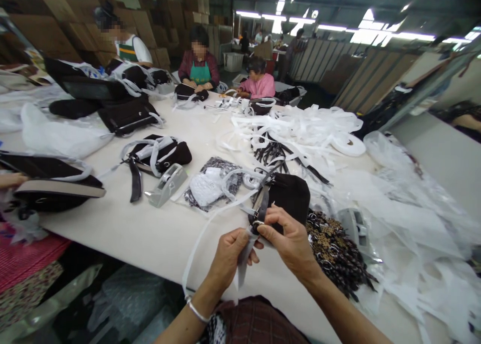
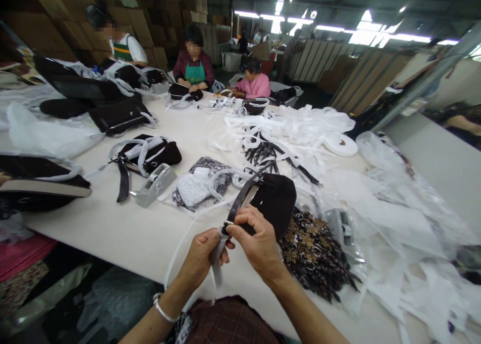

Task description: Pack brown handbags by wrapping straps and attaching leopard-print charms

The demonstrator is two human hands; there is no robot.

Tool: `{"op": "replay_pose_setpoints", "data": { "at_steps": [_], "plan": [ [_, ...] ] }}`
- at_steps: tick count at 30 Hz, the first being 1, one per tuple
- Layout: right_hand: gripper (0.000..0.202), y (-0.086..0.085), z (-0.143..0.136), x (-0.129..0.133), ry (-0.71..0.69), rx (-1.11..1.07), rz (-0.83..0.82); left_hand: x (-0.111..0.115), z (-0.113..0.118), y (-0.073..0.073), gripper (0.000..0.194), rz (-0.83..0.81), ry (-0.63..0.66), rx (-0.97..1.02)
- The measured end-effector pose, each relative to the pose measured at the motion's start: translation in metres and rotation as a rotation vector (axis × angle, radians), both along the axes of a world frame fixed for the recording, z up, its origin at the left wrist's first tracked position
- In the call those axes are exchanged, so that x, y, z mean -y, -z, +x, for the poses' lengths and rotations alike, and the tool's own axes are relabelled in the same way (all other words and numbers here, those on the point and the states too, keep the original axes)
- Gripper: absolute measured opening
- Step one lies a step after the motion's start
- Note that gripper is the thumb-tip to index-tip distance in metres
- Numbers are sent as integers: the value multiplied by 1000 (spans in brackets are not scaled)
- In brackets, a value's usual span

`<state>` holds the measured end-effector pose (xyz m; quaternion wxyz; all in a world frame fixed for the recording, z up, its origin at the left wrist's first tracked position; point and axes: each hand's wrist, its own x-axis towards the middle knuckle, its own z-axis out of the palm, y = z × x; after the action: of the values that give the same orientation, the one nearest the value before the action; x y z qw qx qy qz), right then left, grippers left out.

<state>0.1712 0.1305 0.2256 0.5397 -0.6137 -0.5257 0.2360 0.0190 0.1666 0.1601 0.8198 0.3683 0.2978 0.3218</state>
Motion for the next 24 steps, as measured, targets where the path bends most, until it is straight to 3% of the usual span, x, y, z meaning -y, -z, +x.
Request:
{"op": "replay_pose_setpoints", "data": {
  "at_steps": [6,10,13,19,21,24],
  "plan": [
    [14,3,-1,0,-11,-137,-87,3,3,-5,33,75,-36,-46],
    [17,7,-15,2,86,-223,-154,2,4,-10,26,349,-200,-320],
    [24,11,-18,3,53,-433,-257,-1,1,-12,22,506,-302,-461],
    [36,13,-6,-3,-74,-771,-390,-4,-9,-11,21,302,-67,-327],
    [38,11,-6,-5,-52,-725,-382,-3,-10,-11,21,271,-32,-315],
    [28,6,-9,-4,56,-408,-299,-3,-10,-13,21,218,2,-287]
  ]
}}
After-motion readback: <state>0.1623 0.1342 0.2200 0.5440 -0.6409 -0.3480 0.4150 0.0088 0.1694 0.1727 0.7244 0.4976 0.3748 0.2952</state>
